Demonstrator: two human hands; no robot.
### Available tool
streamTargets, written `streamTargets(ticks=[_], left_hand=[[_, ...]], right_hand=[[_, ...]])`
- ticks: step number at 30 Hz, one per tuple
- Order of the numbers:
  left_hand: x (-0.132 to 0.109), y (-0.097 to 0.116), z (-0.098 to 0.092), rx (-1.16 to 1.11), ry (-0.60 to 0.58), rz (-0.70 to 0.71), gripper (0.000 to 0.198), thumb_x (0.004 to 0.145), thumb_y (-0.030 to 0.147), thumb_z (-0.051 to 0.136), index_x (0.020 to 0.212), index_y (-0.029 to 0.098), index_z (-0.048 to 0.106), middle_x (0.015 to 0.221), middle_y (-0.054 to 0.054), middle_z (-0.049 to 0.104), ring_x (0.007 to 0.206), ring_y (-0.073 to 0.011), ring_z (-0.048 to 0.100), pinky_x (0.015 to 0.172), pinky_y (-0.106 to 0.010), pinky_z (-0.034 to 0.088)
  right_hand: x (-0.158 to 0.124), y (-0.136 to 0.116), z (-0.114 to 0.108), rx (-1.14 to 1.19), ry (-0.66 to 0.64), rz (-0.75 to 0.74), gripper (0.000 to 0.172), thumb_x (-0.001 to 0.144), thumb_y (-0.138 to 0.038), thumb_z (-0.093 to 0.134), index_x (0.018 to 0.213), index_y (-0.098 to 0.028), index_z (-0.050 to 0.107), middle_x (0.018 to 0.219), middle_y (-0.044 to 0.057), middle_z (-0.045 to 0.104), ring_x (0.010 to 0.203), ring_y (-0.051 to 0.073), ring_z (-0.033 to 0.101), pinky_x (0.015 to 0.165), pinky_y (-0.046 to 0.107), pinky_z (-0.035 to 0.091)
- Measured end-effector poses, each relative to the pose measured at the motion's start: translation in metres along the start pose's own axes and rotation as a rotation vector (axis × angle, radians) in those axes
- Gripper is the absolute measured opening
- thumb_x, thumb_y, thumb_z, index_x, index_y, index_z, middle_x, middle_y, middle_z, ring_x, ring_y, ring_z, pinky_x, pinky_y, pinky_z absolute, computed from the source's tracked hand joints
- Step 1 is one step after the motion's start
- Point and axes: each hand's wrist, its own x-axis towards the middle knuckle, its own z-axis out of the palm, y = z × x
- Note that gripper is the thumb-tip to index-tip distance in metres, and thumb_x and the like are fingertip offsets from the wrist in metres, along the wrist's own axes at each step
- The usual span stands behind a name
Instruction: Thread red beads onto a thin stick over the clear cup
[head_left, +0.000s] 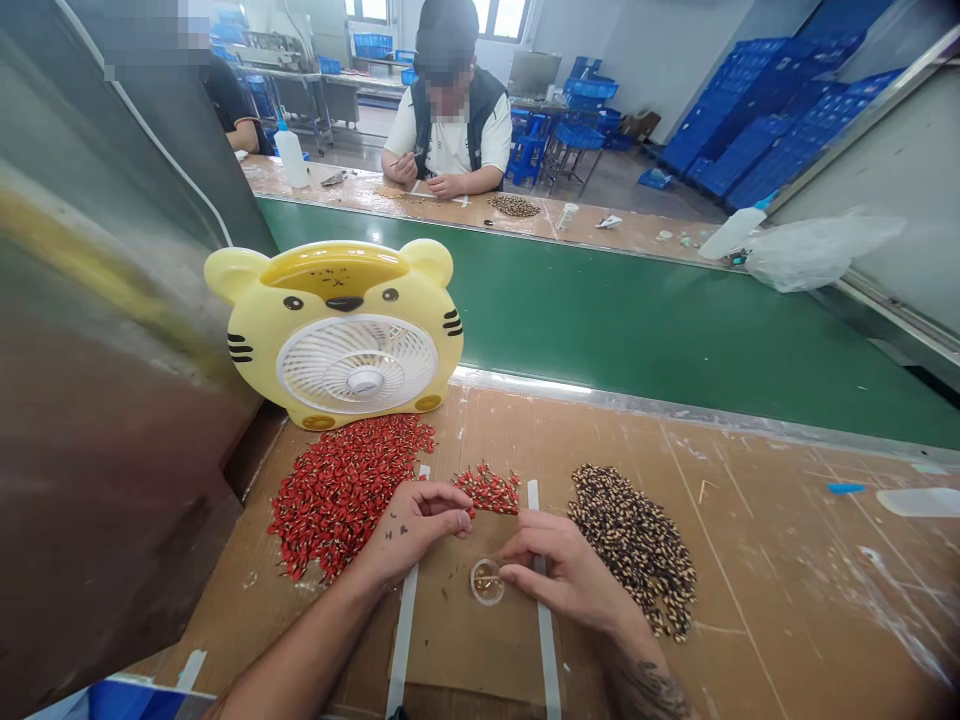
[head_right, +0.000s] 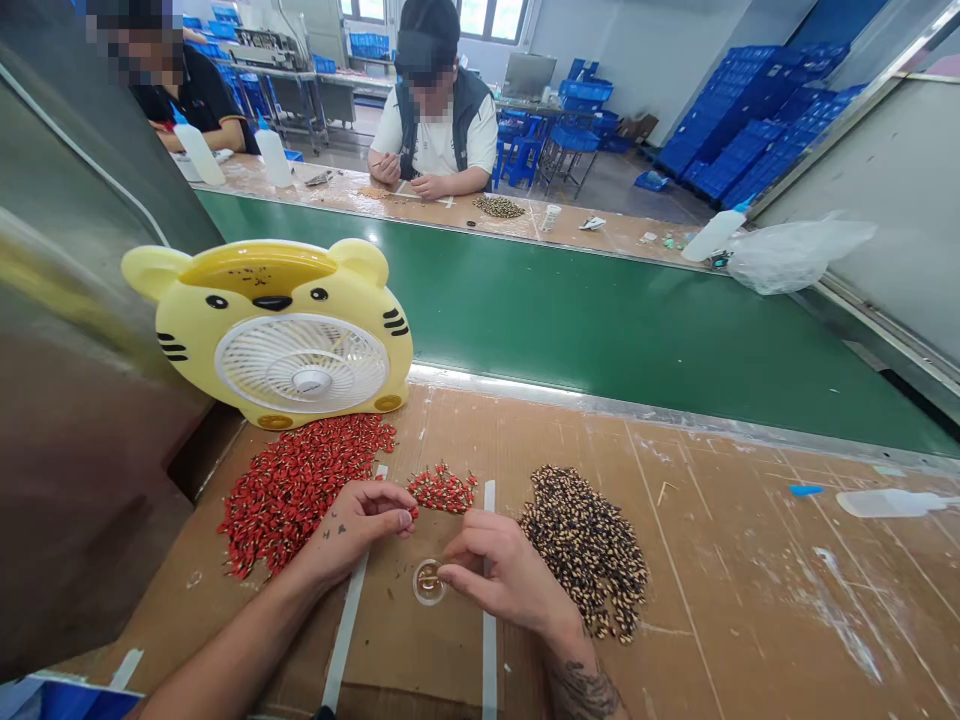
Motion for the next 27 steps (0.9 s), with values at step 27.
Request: streamTargets(ticks=[27], left_hand=[[0.006,-0.001,-0.007,-0.152,0.125,0.120,0.020,0.065,0.023,0.082,0.079,0.012,0.074,0.067,-0.004,0.074,0.061,-0.0135,0.067,0.066,-0.024,0.053]], right_hand=[[0.099,0.014,-0.010,-0.531,-0.148,0.256,0.027,0.076,-0.005,0.053,0.083,-0.018,0.075,0.079,0.004,0.074,0.073,0.017,0.065,0.066,0.021,0.041]])
